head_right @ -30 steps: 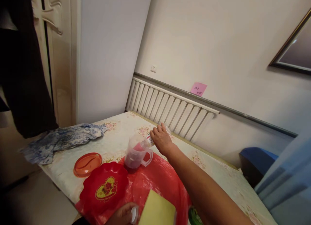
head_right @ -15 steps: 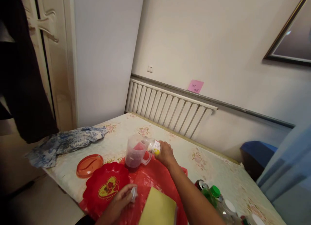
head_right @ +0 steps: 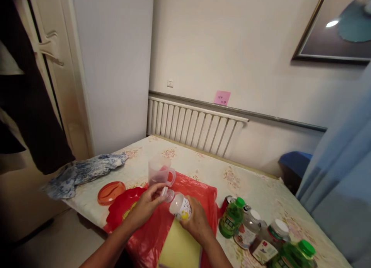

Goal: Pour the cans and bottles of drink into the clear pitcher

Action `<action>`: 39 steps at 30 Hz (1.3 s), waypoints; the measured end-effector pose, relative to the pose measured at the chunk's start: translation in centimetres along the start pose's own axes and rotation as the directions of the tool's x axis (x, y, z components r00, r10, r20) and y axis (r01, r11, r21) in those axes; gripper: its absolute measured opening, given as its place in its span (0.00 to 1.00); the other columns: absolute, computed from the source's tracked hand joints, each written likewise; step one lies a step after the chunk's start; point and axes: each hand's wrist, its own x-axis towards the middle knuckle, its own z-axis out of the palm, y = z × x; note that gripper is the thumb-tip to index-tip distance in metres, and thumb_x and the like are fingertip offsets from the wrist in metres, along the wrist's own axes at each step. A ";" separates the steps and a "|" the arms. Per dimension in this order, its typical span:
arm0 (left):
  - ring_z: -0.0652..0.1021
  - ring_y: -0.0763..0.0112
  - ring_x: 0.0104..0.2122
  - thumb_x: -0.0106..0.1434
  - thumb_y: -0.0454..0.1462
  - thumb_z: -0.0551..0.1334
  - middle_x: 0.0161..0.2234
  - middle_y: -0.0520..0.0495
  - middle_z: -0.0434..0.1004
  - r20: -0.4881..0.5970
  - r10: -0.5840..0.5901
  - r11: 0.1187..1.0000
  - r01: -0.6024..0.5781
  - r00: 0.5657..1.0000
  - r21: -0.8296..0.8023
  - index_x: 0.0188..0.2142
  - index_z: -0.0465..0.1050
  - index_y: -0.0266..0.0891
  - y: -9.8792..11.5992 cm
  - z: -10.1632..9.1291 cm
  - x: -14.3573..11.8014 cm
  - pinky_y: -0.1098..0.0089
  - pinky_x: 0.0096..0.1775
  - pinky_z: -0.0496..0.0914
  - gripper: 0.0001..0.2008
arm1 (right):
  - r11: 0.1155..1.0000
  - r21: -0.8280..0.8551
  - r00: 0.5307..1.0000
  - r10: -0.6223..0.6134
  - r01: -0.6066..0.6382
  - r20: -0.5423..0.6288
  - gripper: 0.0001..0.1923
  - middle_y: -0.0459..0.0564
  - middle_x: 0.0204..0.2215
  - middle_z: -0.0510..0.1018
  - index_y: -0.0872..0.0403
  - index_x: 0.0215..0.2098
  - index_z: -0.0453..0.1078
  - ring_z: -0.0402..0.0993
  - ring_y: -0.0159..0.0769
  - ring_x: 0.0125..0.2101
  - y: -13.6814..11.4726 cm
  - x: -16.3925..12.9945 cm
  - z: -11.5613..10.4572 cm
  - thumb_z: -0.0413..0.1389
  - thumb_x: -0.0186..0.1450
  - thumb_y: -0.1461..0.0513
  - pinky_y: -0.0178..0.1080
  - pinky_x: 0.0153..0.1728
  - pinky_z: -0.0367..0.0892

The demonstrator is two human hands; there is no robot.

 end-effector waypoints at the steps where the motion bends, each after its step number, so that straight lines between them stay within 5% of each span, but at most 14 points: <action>1: 0.74 0.62 0.42 0.54 0.39 0.63 0.42 0.45 0.76 0.017 0.025 0.999 -0.025 1.000 0.042 0.45 0.74 0.40 0.5 0.4 -0.2 0.65 0.45 0.67 0.18 | 1.000 0.007 1.000 0.008 -0.008 -0.009 0.25 0.49 0.38 0.77 0.51 0.44 0.69 0.73 0.44 0.38 -0.1 -0.5 -0.2 0.58 0.46 0.68 0.44 0.39 0.70; 8: 0.74 0.60 0.42 0.54 0.34 0.61 0.41 0.44 0.76 0.157 0.127 0.946 -0.167 0.979 0.277 0.43 0.76 0.39 2.9 1.9 -1.4 0.63 0.45 0.66 0.15 | 0.999 0.031 0.999 0.021 -0.019 -0.049 0.29 0.52 0.42 0.76 0.52 0.47 0.69 0.72 0.47 0.42 -0.1 -2.9 -1.7 0.58 0.45 0.69 0.48 0.45 0.68; 20: 0.72 0.60 0.46 0.59 0.33 0.58 0.44 0.44 0.75 0.418 0.264 0.865 -0.405 0.869 0.296 0.47 0.74 0.42 5.0 3.5 -2.4 0.61 0.50 0.64 0.16 | 0.977 0.206 0.995 0.063 -0.046 -0.076 0.32 0.53 0.45 0.77 0.52 0.50 0.69 0.73 0.48 0.46 -0.4 -5.7 -2.2 0.61 0.45 0.68 0.49 0.50 0.68; 27: 0.67 0.60 0.56 0.54 0.29 0.58 0.56 0.45 0.69 0.374 0.197 0.877 -0.333 0.906 0.345 0.58 0.64 0.45 3.7 4.0 -1.8 0.57 0.59 0.59 0.31 | 0.926 0.347 0.986 0.165 -0.146 -0.026 0.36 0.53 0.48 0.77 0.53 0.54 0.68 0.74 0.47 0.47 0.6 -5.9 -0.9 0.61 0.45 0.67 0.47 0.50 0.68; 33: 0.73 0.60 0.46 0.55 0.37 0.61 0.50 0.42 0.72 0.177 0.012 0.969 -0.055 0.984 0.240 0.55 0.67 0.41 -1.1 3.5 -2.6 0.62 0.48 0.67 0.25 | 0.830 0.483 0.953 0.302 -0.280 0.033 0.37 0.52 0.48 0.78 0.54 0.55 0.67 0.75 0.47 0.46 3.0 -4.4 -0.6 0.61 0.46 0.66 0.44 0.47 0.70; 36: 0.75 0.64 0.37 0.54 0.44 0.65 0.39 0.46 0.75 0.296 -0.209 0.972 0.230 0.932 -0.039 0.48 0.70 0.39 -6.3 2.8 -3.8 0.65 0.41 0.68 0.22 | 0.806 0.499 0.926 0.378 -0.318 -0.021 0.36 0.53 0.46 0.79 0.55 0.54 0.69 0.76 0.48 0.44 5.0 -2.2 -0.4 0.63 0.45 0.63 0.45 0.46 0.71; 39: 0.75 0.69 0.30 0.50 0.53 0.69 0.35 0.48 0.75 0.429 -0.257 0.889 0.386 0.866 -0.248 0.46 0.71 0.38 -11.3 1.8 -5.1 0.69 0.34 0.66 0.29 | 0.790 0.518 0.907 0.416 -0.329 -0.060 0.34 0.53 0.44 0.80 0.55 0.52 0.69 0.77 0.49 0.43 7.4 1.0 0.4 0.63 0.45 0.61 0.45 0.43 0.72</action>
